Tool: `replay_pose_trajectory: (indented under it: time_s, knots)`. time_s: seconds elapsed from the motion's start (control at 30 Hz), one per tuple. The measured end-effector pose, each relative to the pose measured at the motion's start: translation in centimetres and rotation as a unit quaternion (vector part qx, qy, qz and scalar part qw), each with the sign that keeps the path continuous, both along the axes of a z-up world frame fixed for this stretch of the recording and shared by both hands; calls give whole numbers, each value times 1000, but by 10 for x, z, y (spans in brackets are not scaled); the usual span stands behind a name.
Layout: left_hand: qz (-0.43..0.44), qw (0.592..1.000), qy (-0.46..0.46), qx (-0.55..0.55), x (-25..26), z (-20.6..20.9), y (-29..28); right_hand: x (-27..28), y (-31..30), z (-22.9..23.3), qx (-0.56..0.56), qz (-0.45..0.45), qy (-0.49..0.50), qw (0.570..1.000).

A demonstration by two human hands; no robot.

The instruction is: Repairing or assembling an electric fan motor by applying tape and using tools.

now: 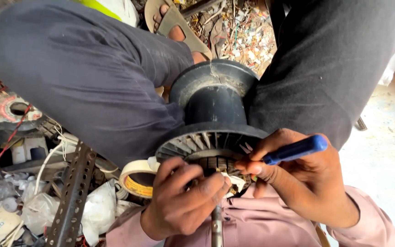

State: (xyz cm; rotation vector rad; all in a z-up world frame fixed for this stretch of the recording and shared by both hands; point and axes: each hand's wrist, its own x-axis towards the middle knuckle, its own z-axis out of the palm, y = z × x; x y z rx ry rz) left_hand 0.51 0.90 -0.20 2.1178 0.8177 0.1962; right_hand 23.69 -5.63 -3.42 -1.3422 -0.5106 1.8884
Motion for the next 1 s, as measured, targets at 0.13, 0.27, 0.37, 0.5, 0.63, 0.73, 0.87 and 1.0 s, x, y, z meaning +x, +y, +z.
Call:
replay_pose_trajectory:
  time_s: [0.13, 0.27, 0.37, 0.5, 0.63, 0.73, 0.87, 1.0]
  knots:
    - [0, 1000, -1, 9, -2, -3, -4, -5, 9, 3, -68, -36, -23, 997]
    - [15, 1000, 8, 12, 1, -3, -5, -9, 17, 6, -23, 4, -54, 998]
    - [25, 1000, 13, 13, 3, -2, -6, -10, 17, 8, 9, 20, -89, 996]
    - [38, 999, 31, 5, 4, 1, -10, -10, 10, 11, 65, 19, -121, 990]
    - [29, 999, 25, -2, 4, 5, -2, -8, -7, 7, 68, -21, -101, 992]
    - [32, 997, 46, -56, 6, 7, -2, -4, -26, 11, 25, -37, -98, 994]
    - [33, 998, 33, -36, 7, 4, -2, -5, -53, 12, 25, -148, -63, 987]
    - [21, 999, 28, -33, 9, 6, 0, -11, -68, 13, 75, -126, -108, 983]
